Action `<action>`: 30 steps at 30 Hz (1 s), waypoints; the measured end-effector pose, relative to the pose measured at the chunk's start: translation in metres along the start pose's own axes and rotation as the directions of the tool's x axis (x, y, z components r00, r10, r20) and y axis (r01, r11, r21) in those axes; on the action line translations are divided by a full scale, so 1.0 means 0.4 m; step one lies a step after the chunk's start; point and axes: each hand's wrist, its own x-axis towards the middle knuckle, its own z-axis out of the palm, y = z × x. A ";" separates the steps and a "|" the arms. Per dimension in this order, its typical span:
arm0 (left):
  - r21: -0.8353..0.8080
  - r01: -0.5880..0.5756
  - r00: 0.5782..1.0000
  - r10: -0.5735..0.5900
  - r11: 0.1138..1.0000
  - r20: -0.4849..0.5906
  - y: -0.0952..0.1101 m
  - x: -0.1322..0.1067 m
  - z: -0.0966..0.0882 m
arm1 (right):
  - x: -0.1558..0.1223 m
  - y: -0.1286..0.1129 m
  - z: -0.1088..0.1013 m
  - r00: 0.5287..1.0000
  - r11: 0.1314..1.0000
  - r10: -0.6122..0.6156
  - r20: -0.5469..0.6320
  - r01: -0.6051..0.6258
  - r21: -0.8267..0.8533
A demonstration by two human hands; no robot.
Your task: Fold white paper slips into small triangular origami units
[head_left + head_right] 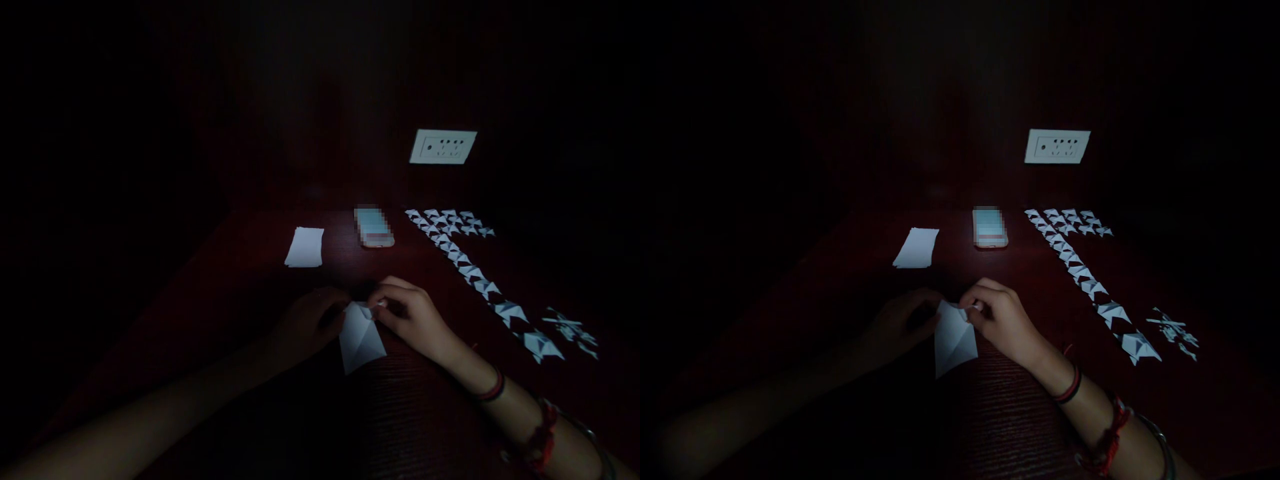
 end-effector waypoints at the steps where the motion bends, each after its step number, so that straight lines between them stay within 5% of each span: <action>1: 0.038 -0.032 0.999 0.032 0.999 -0.017 0.000 -0.001 0.000 | 0.000 -0.001 -0.001 1.000 1.000 -0.010 -0.020 0.010 -0.013; 6: 0.220 -0.192 0.981 0.196 0.957 0.006 -0.011 -0.010 0.003 | -0.006 0.002 0.001 0.998 0.996 0.054 -0.025 -0.052 0.072; 13: 0.149 -0.176 0.984 0.171 0.973 0.049 -0.016 -0.008 0.009 | -0.009 0.000 -0.001 0.986 0.963 0.128 0.109 -0.150 0.222; 24: 0.218 -0.196 0.978 0.208 0.956 -0.033 -0.010 -0.017 0.009 | -0.008 -0.017 0.007 0.867 0.704 0.392 0.309 -0.499 0.506; 30: 0.203 -0.301 0.952 0.306 0.932 0.008 -0.008 -0.020 0.004 | -0.011 -0.009 0.017 0.862 0.659 0.429 0.269 -0.503 0.560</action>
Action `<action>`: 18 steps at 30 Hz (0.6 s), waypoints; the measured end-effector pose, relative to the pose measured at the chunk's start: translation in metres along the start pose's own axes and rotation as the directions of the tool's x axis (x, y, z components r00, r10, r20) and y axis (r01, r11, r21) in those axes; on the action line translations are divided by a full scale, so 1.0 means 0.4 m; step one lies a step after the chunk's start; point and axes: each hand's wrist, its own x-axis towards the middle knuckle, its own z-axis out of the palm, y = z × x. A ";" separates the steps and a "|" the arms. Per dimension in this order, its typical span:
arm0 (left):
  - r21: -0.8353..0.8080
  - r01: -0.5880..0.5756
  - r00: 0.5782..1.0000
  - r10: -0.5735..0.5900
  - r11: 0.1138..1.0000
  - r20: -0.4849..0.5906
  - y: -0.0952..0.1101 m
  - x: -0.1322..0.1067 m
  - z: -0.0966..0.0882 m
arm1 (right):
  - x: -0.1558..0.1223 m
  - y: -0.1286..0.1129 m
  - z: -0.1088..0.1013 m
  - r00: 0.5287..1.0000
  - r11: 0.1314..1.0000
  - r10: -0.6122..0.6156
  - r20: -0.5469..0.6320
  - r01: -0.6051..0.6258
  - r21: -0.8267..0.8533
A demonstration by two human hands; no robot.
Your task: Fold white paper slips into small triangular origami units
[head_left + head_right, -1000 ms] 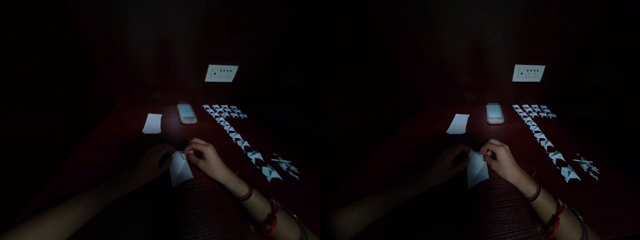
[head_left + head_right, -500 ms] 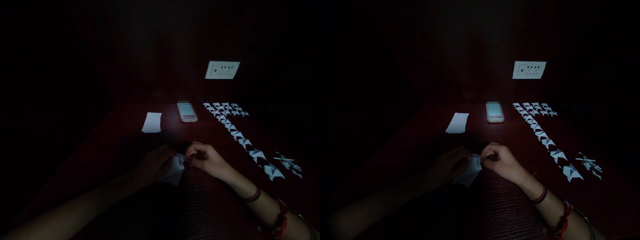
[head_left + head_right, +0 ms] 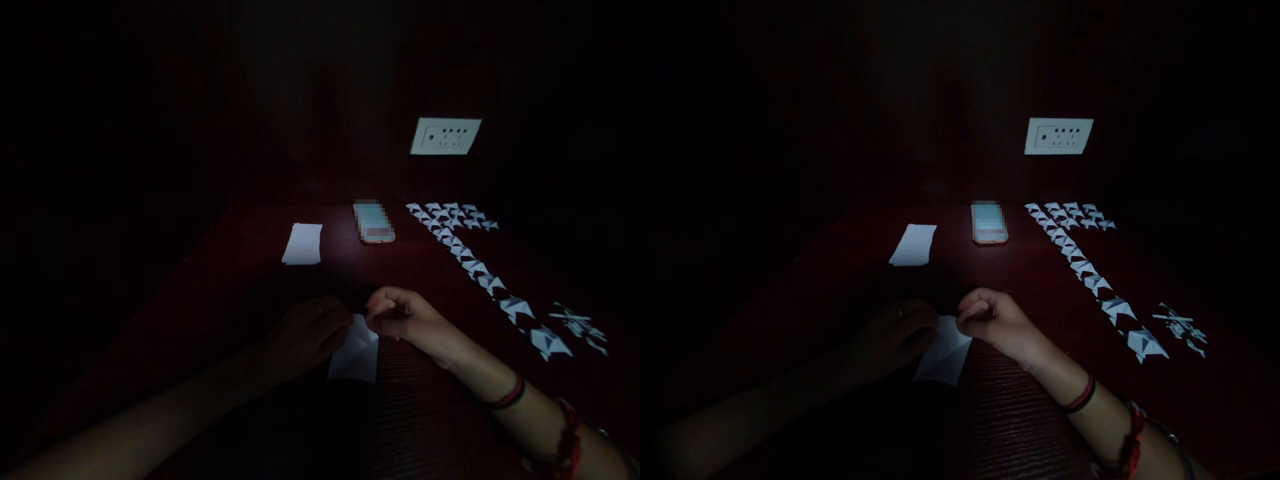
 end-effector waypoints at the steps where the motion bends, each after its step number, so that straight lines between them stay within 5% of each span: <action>1: -0.005 -0.014 1.000 0.014 1.000 0.004 0.001 0.001 -0.002 | 0.001 0.002 0.000 1.000 1.000 -0.016 -0.020 0.016 -0.010; 8: 0.104 -0.031 1.000 0.031 0.994 -0.001 0.006 -0.006 -0.008 | -0.021 -0.012 -0.001 0.988 0.864 -0.137 -0.075 0.082 -0.497; 14: 0.178 0.002 0.997 0.013 0.984 -0.082 0.015 -0.009 -0.009 | -0.031 -0.018 0.008 0.995 0.833 -0.092 0.031 0.094 -0.545; 18: 0.171 -0.001 0.999 0.007 0.985 -0.037 0.024 -0.007 -0.008 | -0.024 -0.006 0.018 0.989 0.813 -0.145 -0.005 0.116 -0.570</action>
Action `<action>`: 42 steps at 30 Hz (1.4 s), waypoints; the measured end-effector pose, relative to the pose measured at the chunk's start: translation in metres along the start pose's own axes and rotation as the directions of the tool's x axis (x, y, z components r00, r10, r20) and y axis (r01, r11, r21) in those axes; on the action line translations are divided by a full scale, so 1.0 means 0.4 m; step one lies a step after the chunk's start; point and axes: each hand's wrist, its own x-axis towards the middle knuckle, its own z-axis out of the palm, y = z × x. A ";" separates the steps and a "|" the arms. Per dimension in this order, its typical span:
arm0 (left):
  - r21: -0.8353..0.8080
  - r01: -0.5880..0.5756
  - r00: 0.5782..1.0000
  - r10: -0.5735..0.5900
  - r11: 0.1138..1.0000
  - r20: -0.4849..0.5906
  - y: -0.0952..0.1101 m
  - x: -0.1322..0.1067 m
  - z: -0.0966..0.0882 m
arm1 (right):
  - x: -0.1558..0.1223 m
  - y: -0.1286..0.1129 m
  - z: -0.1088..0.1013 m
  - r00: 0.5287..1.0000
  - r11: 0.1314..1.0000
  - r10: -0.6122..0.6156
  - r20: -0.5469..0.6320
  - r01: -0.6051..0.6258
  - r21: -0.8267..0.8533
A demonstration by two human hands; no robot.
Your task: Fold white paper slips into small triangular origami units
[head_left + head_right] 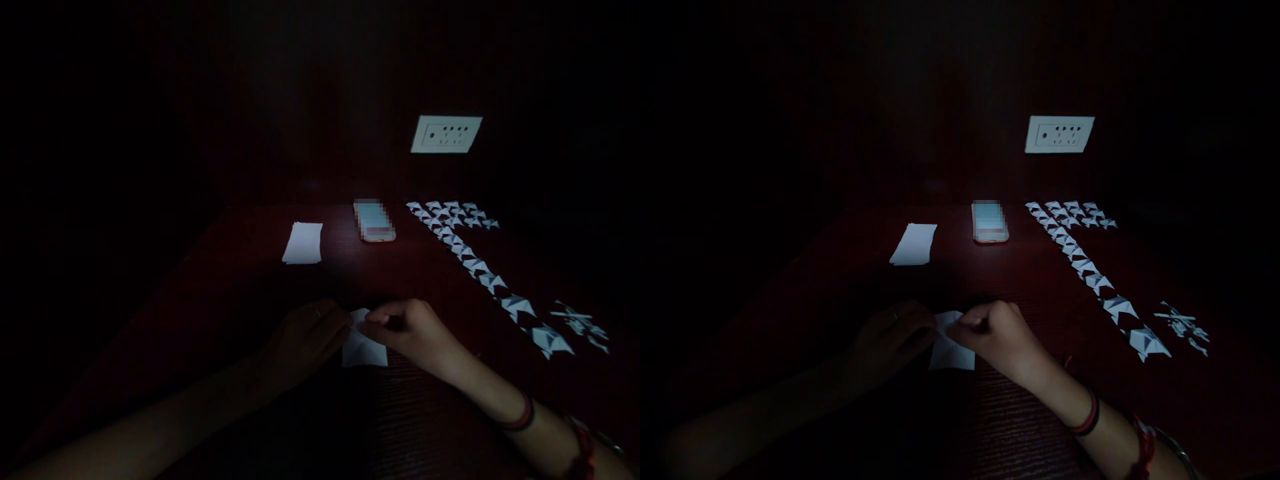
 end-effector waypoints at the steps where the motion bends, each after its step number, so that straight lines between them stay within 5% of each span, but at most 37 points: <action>1: -0.011 0.006 1.000 -0.006 1.000 0.010 0.001 0.000 0.001 | 0.001 0.001 0.003 0.999 1.000 -0.009 -0.032 0.009 -0.026; 10: -0.052 -0.101 0.994 0.099 0.994 -0.040 0.007 0.007 -0.004 | 0.002 -0.003 0.002 0.984 0.974 -0.110 -0.143 0.078 -0.211; 18: -0.051 0.087 0.996 -0.087 0.995 -0.009 0.005 0.008 0.006 | -0.013 -0.012 -0.001 0.959 0.940 -0.228 -0.167 0.172 -0.295; 24: -0.021 0.081 0.997 -0.080 0.997 0.024 0.001 0.010 0.010 | -0.020 -0.008 0.003 0.935 0.910 -0.299 -0.191 0.220 -0.351; 42: 0.083 0.131 0.981 -0.117 0.988 -0.157 0.032 0.010 -0.006 | -0.033 -0.010 0.023 0.832 0.732 -0.531 -0.162 0.355 -0.582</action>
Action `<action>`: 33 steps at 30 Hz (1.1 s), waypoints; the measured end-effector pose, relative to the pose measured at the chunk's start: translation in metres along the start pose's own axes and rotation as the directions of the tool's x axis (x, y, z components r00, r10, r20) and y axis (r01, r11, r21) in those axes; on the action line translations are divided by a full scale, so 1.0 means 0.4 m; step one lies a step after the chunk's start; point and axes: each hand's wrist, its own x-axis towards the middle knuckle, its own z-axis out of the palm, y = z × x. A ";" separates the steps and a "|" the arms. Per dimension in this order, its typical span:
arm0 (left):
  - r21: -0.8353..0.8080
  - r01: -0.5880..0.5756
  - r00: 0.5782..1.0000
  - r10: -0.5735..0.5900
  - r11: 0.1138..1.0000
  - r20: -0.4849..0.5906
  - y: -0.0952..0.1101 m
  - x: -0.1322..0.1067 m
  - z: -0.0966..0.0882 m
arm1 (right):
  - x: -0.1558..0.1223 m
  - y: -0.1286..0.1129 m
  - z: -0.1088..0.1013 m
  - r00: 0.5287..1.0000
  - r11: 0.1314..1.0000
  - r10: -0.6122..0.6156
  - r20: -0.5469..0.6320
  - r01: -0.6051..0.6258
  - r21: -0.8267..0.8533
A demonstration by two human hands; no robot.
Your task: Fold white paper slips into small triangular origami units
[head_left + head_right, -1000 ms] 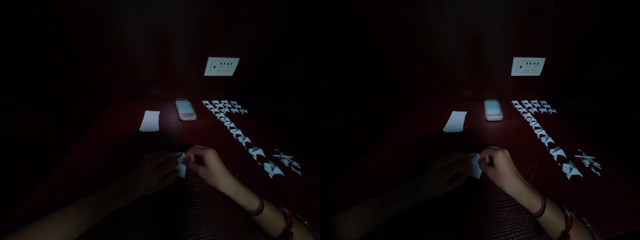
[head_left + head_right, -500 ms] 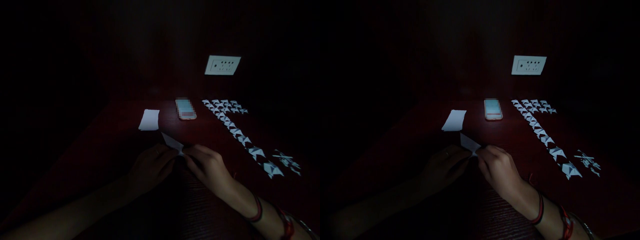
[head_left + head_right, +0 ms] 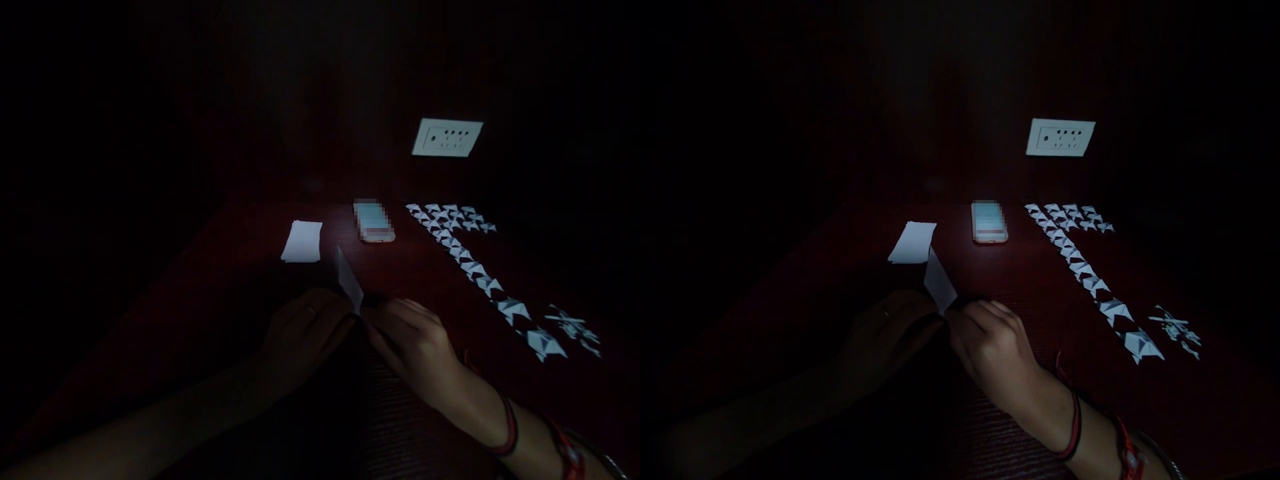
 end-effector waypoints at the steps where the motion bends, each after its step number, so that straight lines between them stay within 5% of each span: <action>1: -0.012 0.006 1.000 -0.006 1.000 0.001 0.000 0.000 0.002 | 0.000 0.000 0.000 1.000 1.000 -0.003 -0.009 0.003 -0.005; 22: -0.143 -0.012 0.998 0.020 0.990 0.055 -0.010 -0.007 0.008 | -0.005 0.006 0.002 0.996 0.996 0.019 -0.089 -0.012 0.085; 33: -0.046 0.001 0.999 0.002 0.999 0.048 -0.008 -0.004 0.010 | 0.004 0.005 0.010 0.997 0.988 0.081 0.010 -0.081 0.129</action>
